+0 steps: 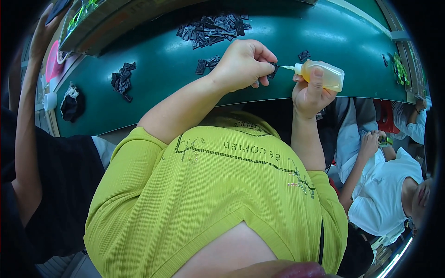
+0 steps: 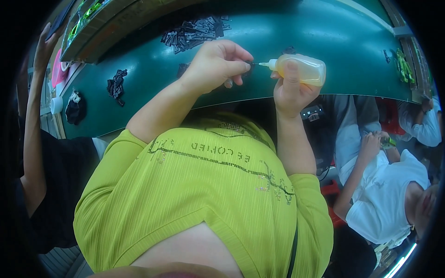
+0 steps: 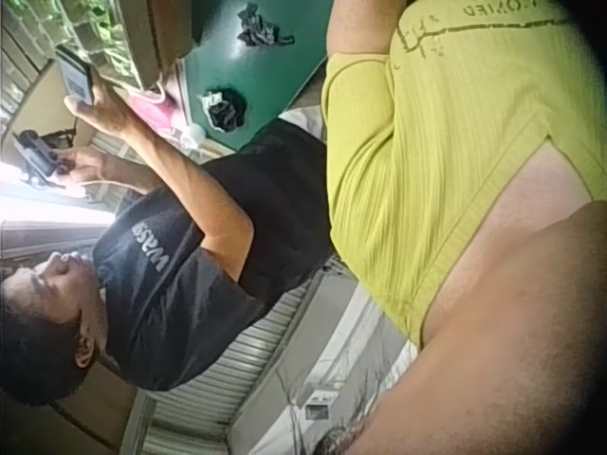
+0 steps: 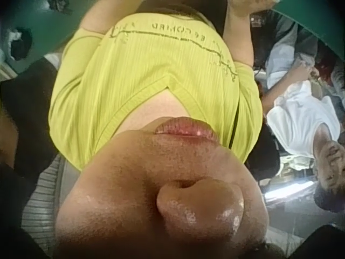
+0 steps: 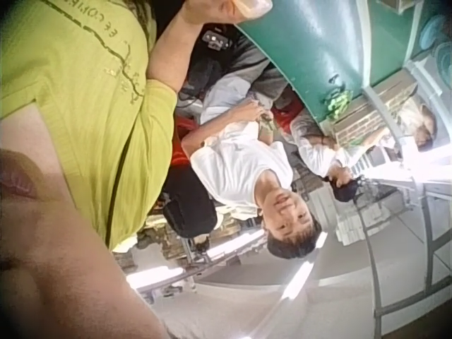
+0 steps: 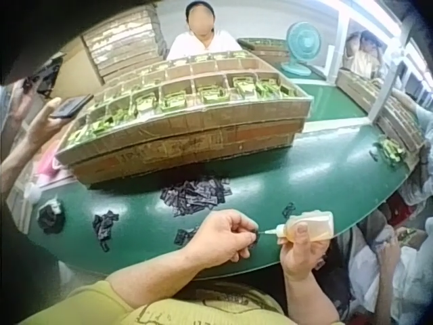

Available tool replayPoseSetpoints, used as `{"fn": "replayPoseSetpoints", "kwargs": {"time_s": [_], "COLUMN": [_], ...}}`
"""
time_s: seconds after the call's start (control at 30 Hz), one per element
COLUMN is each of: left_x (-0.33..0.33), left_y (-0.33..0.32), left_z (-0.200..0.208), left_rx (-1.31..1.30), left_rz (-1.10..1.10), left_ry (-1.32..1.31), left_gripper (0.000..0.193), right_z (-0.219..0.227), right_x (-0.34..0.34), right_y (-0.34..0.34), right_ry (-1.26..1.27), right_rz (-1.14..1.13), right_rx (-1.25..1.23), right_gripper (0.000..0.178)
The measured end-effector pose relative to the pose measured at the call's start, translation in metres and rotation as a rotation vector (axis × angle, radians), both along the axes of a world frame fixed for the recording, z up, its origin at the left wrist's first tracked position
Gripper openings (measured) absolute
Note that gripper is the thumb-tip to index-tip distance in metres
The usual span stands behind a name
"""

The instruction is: The person applies liquid from a bottle onto small plastic parts, then takes a toy car shell and fits the plastic parts into the shell.

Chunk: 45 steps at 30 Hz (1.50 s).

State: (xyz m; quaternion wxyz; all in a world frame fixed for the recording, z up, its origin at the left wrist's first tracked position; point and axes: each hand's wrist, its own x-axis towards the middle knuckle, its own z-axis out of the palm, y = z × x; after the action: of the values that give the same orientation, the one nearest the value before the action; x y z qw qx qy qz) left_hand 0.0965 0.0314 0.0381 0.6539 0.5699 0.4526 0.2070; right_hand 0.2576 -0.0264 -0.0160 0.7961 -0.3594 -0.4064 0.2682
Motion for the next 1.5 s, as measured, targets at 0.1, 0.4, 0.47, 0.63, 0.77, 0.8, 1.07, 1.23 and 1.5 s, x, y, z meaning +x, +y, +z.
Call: {"fn": "replayPoseSetpoints", "kwargs": {"time_s": [0.1, 0.4, 0.47, 0.63, 0.77, 0.8, 1.07, 1.23, 1.5], "left_x": [0.001, 0.000, 0.000, 0.002, 0.003, 0.004, 0.005, 0.006, 0.013], "left_y": [0.000, 0.001, 0.002, 0.002, 0.002, 0.002, 0.000, 0.001, 0.008], "left_z": [0.000, -0.001, 0.000, 0.000, 0.000, 0.000, -0.003, -0.003, -0.003], "left_rx": [0.007, 0.008, 0.010, 0.030, 0.033, 0.035, 0.039, 0.054, 0.129], "left_rz": [0.004, 0.010, 0.014, 0.032, 0.025, 0.022, 0.026, 0.028, 0.030], "left_ry": [0.008, 0.031, 0.035, 0.052, 0.055, 0.053, 0.070, 0.080, 0.082], "left_gripper": [0.020, 0.020, 0.020, 0.020, 0.020, 0.020, 0.020, 0.018, 0.021], "right_z": [0.001, 0.000, 0.001, 0.001, 0.003, 0.003, 0.001, -0.002, 0.002], "right_x": [0.000, -0.001, 0.001, 0.000, -0.002, -0.003, -0.004, -0.004, 0.014], "right_y": [0.000, 0.001, 0.000, -0.005, -0.007, -0.008, -0.007, -0.007, -0.002], "right_ry": [-0.015, -0.019, 0.059, 0.042, -0.001, 0.008, 0.039, -0.064, 0.280], "right_rz": [0.010, -0.034, -0.007, 0.110, 0.150, 0.164, 0.160, 0.119, 0.059], "right_rx": [0.006, 0.025, 0.045, 0.001, -0.019, -0.017, 0.010, -0.034, -0.019], "right_gripper": [0.017, 0.014, 0.014, 0.017, 0.019, 0.017, 0.016, 0.016, 0.014]}}
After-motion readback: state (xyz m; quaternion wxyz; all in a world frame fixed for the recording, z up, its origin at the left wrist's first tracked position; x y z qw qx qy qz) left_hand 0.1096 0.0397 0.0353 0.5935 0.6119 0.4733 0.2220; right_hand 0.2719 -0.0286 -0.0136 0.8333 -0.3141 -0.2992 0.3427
